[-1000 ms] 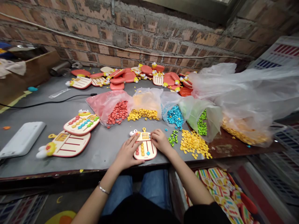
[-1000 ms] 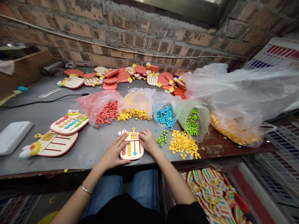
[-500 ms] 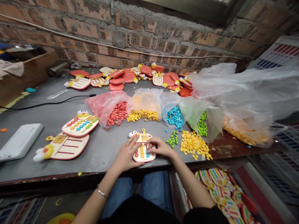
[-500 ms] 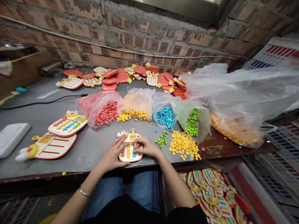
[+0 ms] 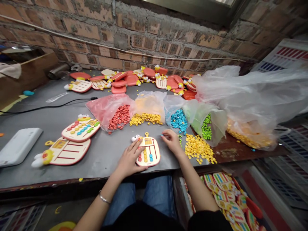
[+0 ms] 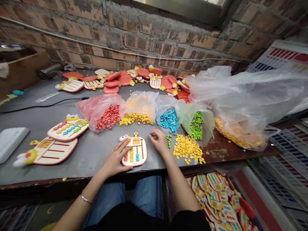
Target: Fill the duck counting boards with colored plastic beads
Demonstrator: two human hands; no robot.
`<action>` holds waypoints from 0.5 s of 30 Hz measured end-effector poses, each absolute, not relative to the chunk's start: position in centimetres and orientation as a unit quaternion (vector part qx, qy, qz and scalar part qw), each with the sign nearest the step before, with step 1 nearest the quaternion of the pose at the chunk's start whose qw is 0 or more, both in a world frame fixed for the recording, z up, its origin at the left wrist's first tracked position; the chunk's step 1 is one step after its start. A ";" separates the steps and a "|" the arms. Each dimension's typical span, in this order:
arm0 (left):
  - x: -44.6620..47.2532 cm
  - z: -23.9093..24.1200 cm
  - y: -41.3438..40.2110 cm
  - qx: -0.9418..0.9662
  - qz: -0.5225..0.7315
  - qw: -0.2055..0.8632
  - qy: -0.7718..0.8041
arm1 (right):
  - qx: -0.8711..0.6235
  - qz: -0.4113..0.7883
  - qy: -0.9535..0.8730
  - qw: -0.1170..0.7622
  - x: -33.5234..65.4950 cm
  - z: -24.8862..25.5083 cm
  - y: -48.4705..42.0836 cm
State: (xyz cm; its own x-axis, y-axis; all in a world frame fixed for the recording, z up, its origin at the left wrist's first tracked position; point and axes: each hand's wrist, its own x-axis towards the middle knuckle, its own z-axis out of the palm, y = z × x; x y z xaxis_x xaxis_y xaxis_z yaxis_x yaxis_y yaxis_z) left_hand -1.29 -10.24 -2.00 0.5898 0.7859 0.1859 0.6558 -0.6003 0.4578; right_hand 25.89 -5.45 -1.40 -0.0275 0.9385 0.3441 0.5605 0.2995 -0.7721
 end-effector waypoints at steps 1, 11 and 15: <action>-1.3 -2.0 -10.2 0.875 0.186 0.173 0.412 | -0.530 0.237 -0.687 0.438 25.0 -1.2 -5.8; -1.3 -2.0 -10.2 0.874 0.187 0.173 0.415 | -0.500 0.085 -0.806 0.304 22.6 -2.1 -6.5; -1.3 -2.1 -10.3 0.874 0.185 0.167 0.417 | -0.477 0.092 -0.815 0.317 22.6 -2.6 -7.2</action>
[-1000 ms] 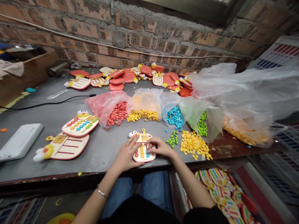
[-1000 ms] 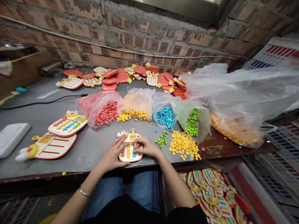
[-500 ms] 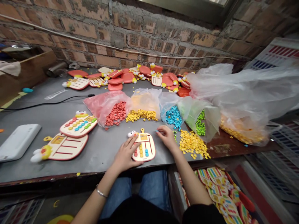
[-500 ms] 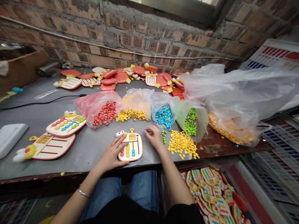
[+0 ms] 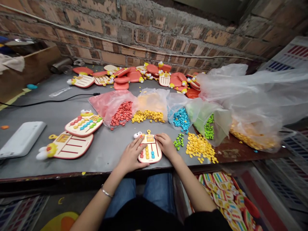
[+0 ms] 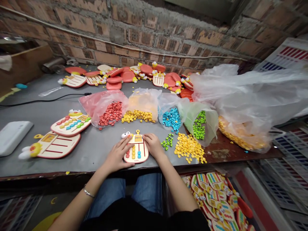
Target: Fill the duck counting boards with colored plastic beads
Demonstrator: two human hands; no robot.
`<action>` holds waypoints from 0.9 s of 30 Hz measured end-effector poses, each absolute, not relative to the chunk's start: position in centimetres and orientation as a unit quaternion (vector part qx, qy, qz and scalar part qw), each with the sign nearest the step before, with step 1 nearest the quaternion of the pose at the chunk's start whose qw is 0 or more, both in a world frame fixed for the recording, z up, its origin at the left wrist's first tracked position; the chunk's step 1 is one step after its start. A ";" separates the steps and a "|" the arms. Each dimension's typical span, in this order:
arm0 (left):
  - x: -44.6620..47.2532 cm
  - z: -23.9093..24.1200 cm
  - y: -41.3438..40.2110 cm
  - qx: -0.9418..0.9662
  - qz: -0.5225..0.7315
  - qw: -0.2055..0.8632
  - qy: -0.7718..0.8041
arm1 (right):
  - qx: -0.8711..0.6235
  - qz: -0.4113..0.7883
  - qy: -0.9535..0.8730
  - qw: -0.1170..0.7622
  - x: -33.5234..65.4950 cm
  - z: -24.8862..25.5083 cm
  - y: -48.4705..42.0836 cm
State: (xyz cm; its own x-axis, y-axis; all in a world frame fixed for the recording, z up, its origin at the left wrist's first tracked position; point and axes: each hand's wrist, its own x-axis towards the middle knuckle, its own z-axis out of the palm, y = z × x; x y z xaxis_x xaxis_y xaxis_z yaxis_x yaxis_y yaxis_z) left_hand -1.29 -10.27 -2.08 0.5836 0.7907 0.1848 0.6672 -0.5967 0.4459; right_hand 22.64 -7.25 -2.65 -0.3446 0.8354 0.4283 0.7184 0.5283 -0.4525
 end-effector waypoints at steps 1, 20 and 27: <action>-1.3 -2.1 -10.3 0.874 0.185 0.165 0.417 | -0.474 0.095 -0.814 0.322 22.6 -2.8 -7.4; -1.3 -2.2 -10.3 0.879 0.178 0.150 0.416 | -0.502 0.059 -0.802 0.319 22.1 -3.4 -8.1; -1.2 -2.1 -10.3 0.878 0.174 0.151 0.419 | -0.461 0.124 -0.784 0.397 22.3 -2.3 -9.2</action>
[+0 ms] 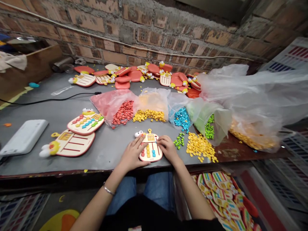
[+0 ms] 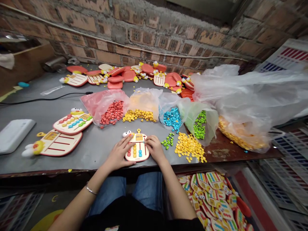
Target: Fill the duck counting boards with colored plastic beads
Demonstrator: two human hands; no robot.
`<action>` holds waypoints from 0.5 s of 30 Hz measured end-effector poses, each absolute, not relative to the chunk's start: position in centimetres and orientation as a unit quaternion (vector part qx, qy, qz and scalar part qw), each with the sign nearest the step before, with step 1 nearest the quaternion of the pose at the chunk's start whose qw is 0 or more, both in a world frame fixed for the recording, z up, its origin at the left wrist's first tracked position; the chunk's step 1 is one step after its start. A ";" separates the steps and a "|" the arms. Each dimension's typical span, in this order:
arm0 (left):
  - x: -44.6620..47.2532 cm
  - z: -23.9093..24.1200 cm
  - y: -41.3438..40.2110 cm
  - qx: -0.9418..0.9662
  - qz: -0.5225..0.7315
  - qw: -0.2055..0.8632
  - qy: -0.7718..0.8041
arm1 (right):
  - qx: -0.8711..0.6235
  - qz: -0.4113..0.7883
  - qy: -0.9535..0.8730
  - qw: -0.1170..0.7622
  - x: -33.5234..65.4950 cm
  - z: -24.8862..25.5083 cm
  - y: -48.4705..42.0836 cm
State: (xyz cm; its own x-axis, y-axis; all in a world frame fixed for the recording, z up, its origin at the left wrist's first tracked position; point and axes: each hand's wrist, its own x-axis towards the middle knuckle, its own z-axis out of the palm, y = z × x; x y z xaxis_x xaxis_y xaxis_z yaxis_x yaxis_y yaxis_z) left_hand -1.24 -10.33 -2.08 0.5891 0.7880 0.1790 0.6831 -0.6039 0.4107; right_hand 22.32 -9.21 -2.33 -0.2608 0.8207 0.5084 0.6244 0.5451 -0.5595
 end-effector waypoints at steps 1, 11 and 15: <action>-1.2 -2.1 -10.3 0.879 0.173 0.151 0.419 | -0.461 0.132 -0.783 0.396 22.3 -2.3 -9.3; -1.4 -2.3 -10.3 0.884 0.168 0.148 0.410 | -0.406 0.193 -0.812 0.373 20.6 -1.8 -8.8; -1.4 -2.5 -10.2 0.889 0.167 0.142 0.403 | -0.416 0.183 -0.820 0.347 20.4 -1.6 -8.2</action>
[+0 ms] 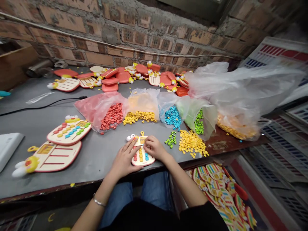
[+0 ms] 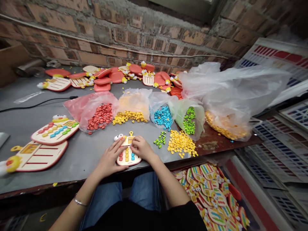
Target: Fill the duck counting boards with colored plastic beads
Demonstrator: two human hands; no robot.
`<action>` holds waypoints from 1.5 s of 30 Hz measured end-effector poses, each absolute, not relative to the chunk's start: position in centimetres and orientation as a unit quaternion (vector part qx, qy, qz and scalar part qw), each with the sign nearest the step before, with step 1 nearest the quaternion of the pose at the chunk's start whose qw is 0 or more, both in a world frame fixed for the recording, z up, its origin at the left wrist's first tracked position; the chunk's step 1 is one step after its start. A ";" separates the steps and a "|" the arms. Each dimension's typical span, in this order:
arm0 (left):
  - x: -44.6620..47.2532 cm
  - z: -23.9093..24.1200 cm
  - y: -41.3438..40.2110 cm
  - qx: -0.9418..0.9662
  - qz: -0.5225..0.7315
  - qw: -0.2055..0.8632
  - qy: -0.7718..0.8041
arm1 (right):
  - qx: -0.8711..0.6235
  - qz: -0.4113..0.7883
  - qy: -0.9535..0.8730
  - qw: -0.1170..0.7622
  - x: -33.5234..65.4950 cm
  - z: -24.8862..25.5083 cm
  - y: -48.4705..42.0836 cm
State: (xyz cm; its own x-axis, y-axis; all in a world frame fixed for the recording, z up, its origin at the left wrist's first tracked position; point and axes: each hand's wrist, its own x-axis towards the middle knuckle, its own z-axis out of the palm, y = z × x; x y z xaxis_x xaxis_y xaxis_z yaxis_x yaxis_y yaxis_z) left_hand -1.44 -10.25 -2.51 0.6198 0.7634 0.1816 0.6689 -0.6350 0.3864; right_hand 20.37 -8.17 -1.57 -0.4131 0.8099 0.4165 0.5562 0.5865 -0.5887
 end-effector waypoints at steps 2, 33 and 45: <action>-1.5 -2.7 -10.2 0.888 0.173 0.140 0.402 | -0.428 0.168 -0.817 0.348 19.9 -1.6 -8.1; -1.3 -2.1 -10.6 0.888 0.167 0.133 0.408 | -0.504 0.226 -0.705 0.444 25.4 -1.3 -6.6; -1.2 -2.0 -10.6 0.888 0.158 0.138 0.410 | -0.443 0.129 -0.817 0.344 23.3 -2.7 -6.8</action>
